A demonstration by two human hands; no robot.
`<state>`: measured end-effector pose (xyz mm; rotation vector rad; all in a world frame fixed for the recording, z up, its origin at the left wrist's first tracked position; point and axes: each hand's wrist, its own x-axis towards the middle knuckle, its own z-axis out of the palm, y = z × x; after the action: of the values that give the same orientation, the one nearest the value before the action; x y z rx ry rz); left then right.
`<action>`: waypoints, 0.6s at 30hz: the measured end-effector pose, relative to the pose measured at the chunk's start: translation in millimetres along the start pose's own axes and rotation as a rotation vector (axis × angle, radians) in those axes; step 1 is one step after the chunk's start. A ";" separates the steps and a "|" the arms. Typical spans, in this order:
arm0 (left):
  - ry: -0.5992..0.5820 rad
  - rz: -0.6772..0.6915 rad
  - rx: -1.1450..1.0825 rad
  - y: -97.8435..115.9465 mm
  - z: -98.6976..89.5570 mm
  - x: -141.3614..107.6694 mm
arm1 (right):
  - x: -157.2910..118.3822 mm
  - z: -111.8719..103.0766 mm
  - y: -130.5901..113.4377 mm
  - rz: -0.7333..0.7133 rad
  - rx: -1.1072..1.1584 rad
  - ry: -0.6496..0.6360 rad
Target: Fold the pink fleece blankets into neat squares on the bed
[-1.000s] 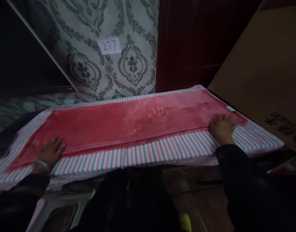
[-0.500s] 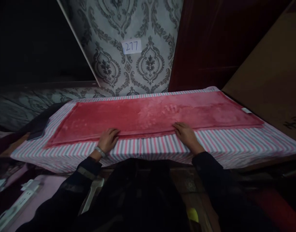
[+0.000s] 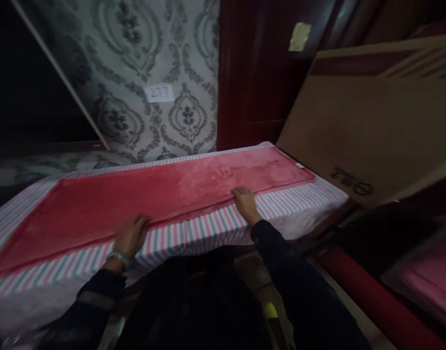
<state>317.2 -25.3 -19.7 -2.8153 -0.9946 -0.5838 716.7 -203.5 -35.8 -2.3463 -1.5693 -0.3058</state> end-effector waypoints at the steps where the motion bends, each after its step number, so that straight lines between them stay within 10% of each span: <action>1: 0.029 0.003 0.009 -2.7 2.8 1.1 | 2.7 -2.8 4.6 0.037 -0.025 0.005; 9: 0.199 0.049 0.017 -9.8 11.0 6.0 | 4.5 -23.8 74.2 0.252 -0.119 0.028; 18: 0.162 0.049 -0.019 -16.4 14.9 7.5 | 2.5 -18.9 94.0 0.306 -0.151 0.024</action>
<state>317.1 -4.9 -31.1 -2.7465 -0.8930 -0.8038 804.4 -241.8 -29.5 -2.6409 -1.1880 -0.3901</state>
